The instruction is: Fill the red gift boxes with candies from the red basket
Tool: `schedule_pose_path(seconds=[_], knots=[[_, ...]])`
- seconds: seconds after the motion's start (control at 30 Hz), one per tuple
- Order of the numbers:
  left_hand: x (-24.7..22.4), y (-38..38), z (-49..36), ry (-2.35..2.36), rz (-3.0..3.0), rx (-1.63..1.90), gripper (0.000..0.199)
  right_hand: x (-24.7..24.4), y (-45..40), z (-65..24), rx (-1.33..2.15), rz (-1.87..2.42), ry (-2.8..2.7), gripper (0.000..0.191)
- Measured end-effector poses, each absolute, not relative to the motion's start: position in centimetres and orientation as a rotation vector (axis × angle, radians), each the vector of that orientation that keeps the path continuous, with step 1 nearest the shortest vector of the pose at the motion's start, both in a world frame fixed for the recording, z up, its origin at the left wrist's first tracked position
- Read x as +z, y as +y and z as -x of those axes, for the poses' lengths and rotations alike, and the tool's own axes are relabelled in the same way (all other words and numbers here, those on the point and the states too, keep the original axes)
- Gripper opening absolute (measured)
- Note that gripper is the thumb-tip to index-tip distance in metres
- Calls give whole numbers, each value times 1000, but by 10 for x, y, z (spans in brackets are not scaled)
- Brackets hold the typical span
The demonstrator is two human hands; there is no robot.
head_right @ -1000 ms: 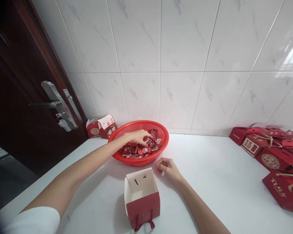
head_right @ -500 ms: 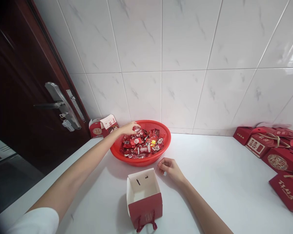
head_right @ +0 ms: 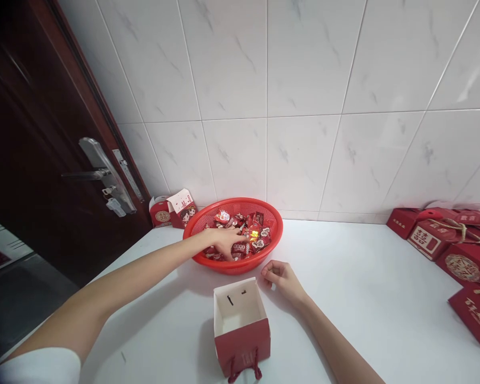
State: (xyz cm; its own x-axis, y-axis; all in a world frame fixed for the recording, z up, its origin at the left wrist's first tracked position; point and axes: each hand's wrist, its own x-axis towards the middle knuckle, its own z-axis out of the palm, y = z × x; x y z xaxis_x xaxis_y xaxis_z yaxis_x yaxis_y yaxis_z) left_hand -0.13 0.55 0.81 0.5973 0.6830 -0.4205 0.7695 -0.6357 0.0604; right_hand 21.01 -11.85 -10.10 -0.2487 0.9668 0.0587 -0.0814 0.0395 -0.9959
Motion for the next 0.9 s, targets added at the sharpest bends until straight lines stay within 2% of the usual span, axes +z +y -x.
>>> schedule_pose_path(seconds=[0.07,0.13,0.3,0.37,0.73,0.9], knots=[[5,1,-2,1252,-2609,-565,105,-102,-119,-210,1385,992,-1359,37],[3,2,-3,1230,-2666,-521,100,-102,-119,-210,1386,998,-1362,37],[-1,12,0,1145,-2786,-381,45,-105,-119,-210,1372,1008,-1370,35],[-2,15,2,1180,-2744,-276,38,-105,-118,-211,1362,1005,-1377,34],[0,29,13,1746,-2515,306,51,-107,-115,-210,1376,976,-1369,32],[0,32,17,1824,-2471,431,68,-108,-114,-210,1375,976,-1365,30]])
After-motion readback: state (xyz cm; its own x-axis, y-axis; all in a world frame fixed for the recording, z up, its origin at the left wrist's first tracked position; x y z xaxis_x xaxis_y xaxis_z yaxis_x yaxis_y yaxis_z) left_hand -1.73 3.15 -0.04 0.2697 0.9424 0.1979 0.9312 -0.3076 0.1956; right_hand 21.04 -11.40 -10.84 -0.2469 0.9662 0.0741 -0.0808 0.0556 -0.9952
